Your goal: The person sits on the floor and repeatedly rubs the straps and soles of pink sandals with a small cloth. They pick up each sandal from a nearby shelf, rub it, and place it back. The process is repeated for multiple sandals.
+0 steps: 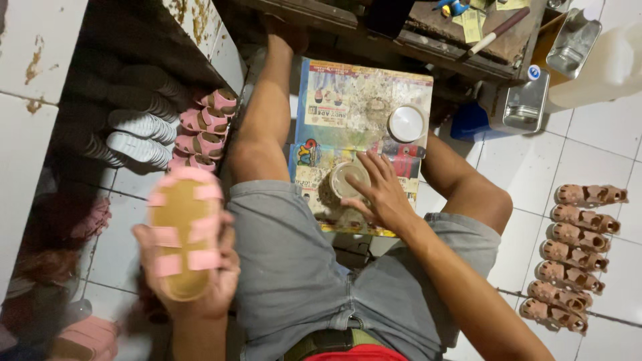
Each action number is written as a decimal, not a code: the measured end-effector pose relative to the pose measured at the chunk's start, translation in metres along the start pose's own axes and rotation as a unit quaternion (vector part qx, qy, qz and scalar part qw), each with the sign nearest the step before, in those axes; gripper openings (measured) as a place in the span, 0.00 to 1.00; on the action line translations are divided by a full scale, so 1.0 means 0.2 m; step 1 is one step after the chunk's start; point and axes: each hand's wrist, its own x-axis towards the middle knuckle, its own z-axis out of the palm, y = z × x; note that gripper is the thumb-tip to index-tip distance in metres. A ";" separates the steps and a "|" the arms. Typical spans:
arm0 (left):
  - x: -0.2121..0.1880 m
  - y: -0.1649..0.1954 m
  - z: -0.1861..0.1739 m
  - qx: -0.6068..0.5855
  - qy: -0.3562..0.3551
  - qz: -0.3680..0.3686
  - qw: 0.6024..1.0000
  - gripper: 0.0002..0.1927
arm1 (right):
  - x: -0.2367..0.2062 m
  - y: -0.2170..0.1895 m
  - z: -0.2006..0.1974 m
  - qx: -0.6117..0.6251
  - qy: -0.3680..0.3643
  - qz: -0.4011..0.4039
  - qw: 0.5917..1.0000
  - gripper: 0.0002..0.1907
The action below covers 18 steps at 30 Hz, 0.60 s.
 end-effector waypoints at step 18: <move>-0.06 -0.29 0.50 0.653 -0.495 0.460 0.343 0.14 | -0.14 -0.74 -0.38 0.610 0.274 0.103 0.737 0.29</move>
